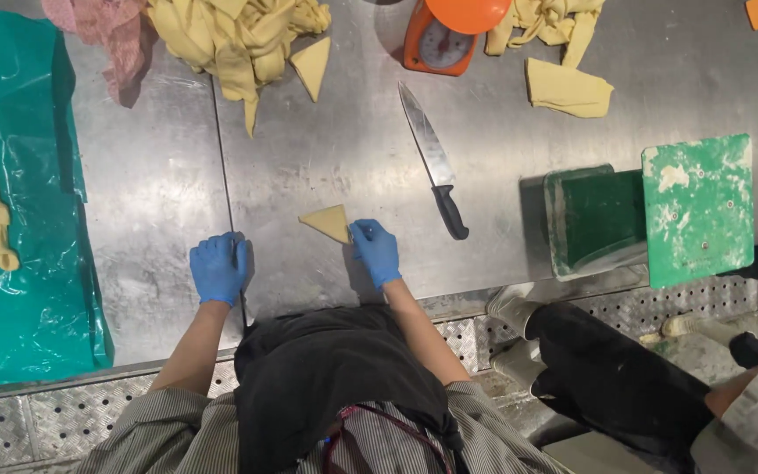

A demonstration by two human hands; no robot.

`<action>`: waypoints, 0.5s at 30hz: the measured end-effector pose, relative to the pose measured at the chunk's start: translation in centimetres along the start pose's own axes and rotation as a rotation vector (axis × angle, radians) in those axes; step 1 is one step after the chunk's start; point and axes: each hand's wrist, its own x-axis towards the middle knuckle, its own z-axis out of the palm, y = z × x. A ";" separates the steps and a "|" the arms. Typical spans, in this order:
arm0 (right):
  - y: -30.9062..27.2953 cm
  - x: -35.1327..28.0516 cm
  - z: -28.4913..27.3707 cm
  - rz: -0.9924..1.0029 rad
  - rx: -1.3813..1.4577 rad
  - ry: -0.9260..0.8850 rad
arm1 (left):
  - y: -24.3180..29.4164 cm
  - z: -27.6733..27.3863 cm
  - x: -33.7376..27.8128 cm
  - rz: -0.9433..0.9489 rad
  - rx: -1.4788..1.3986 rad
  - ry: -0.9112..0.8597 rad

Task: Folding and shaping small pieces of pastry dough on a metal workbench.

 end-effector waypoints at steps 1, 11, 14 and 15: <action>-1.2 -0.3 -1.5 0.001 0.001 0.005 | 1.3 -0.5 0.1 0.005 -0.002 -0.001; 0.9 4.8 -11.8 -0.319 -0.719 0.560 | 13.4 2.6 3.0 0.676 -0.153 -0.430; 1.8 4.8 -11.8 -0.215 -0.751 0.363 | 14.5 2.9 3.6 0.715 -0.008 -0.509; 1.9 4.6 -11.6 -0.174 -0.777 0.267 | 14.7 2.9 3.7 0.702 0.042 -0.539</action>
